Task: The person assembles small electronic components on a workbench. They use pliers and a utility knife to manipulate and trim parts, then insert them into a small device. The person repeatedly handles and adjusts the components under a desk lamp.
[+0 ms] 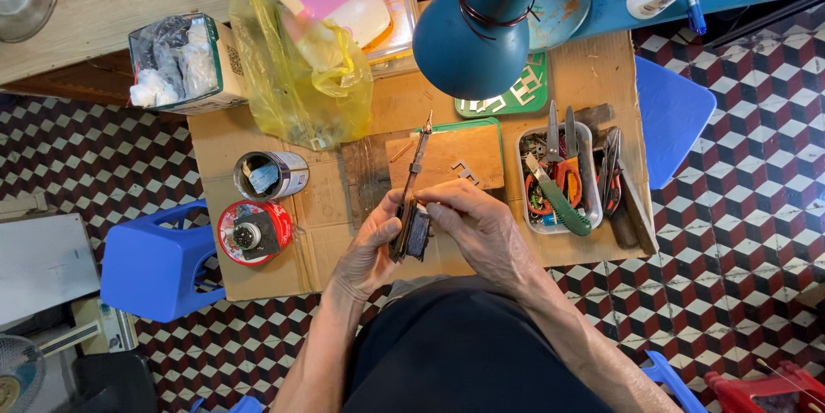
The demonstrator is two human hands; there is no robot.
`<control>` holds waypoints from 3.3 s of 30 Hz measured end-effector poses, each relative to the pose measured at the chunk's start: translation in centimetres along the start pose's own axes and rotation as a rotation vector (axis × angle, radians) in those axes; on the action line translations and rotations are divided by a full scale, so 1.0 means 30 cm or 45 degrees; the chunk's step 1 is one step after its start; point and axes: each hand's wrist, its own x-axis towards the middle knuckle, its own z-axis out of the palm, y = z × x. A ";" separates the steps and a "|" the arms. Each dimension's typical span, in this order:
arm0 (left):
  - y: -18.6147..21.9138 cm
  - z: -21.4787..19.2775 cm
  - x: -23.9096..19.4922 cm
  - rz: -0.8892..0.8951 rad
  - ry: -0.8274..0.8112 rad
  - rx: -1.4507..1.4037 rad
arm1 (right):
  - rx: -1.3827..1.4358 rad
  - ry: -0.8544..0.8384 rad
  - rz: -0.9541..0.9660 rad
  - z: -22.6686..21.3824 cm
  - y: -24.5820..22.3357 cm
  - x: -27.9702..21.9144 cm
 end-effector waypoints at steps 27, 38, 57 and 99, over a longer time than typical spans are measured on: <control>0.018 0.126 0.005 0.270 0.265 1.053 | -0.143 0.078 0.111 -0.036 0.042 0.011; 0.005 0.101 -0.011 0.553 0.340 1.402 | 0.205 0.025 0.176 -0.014 0.125 0.042; 0.056 -0.074 -0.081 0.466 0.527 0.866 | 0.152 0.232 0.611 -0.185 0.396 0.291; -0.018 -0.180 -0.507 0.670 1.160 0.381 | 0.385 0.132 0.634 0.594 0.741 0.340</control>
